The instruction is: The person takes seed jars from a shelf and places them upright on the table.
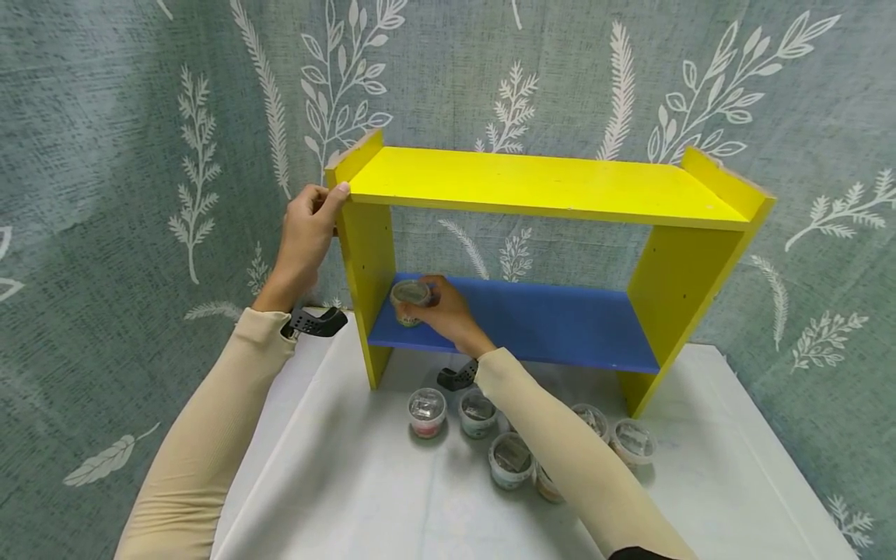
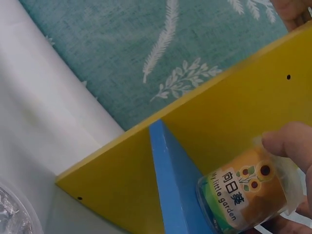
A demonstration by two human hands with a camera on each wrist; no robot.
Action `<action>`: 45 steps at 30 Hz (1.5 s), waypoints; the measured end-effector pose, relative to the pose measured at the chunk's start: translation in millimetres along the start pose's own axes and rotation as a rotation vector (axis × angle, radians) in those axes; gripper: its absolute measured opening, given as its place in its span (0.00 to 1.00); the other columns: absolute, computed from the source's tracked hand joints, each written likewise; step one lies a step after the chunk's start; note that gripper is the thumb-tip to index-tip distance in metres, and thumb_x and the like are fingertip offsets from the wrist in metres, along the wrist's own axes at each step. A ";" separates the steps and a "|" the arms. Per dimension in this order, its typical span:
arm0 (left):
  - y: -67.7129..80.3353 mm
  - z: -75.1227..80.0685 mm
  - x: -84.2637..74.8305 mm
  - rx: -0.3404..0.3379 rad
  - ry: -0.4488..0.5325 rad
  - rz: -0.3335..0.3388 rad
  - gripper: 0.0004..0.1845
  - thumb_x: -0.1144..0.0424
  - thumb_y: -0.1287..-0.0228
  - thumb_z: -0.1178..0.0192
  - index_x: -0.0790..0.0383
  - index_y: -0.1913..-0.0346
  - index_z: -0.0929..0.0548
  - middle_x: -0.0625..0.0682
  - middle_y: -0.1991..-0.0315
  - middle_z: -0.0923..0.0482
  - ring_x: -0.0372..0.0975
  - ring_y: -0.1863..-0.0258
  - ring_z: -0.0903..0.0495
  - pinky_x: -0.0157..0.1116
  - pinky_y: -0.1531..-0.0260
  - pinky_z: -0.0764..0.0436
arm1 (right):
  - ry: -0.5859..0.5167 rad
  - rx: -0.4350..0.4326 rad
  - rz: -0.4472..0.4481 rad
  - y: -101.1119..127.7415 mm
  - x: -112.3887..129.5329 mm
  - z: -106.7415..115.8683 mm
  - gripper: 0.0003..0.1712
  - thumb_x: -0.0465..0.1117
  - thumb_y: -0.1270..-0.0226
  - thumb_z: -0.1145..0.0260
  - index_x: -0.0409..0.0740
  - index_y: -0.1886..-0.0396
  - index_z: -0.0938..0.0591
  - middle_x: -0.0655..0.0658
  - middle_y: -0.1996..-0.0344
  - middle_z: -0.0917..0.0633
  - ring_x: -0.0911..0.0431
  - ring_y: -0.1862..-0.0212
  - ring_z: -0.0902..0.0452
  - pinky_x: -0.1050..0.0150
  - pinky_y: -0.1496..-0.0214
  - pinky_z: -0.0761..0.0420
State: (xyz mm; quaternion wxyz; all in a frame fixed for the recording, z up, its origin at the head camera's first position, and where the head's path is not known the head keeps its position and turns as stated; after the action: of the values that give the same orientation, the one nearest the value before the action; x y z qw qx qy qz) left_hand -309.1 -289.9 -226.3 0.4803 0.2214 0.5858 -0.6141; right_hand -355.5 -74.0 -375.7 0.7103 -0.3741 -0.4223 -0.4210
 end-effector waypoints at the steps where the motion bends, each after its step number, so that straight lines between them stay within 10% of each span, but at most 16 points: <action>1: -0.2 -0.1 0.1 -0.002 -0.002 0.001 0.24 0.39 0.25 0.45 0.59 0.52 0.24 0.51 0.58 0.26 0.41 0.60 0.26 0.40 0.54 0.25 | 0.006 -0.001 -0.003 0.9 0.3 0.2 0.40 0.56 0.33 0.26 0.53 0.26 0.31 0.46 0.43 0.21 0.53 0.49 0.22 0.57 0.54 0.19; 45: 2.0 -1.2 -1.1 -0.007 0.023 0.000 0.23 0.40 0.25 0.45 0.59 0.52 0.24 0.51 0.56 0.26 0.41 0.59 0.26 0.38 0.55 0.25 | 0.046 0.042 0.062 55.6 8.0 20.3 0.35 0.51 0.34 0.25 0.49 0.31 0.26 0.47 0.46 0.18 0.53 0.49 0.20 0.56 0.53 0.18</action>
State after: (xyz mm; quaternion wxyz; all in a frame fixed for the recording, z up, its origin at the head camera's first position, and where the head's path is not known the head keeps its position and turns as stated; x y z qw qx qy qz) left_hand -307.3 -288.1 -226.7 0.4744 0.2269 0.5934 -0.6094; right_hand -308.1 -37.9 -370.8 0.7402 -0.3623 -0.4029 -0.3982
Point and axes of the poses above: each hand's wrist, its own y-axis away from the middle knuckle, its own z-axis out of the back of the hand, x = y × z, the point moved 3 cm from there along -y, towards the middle knuckle
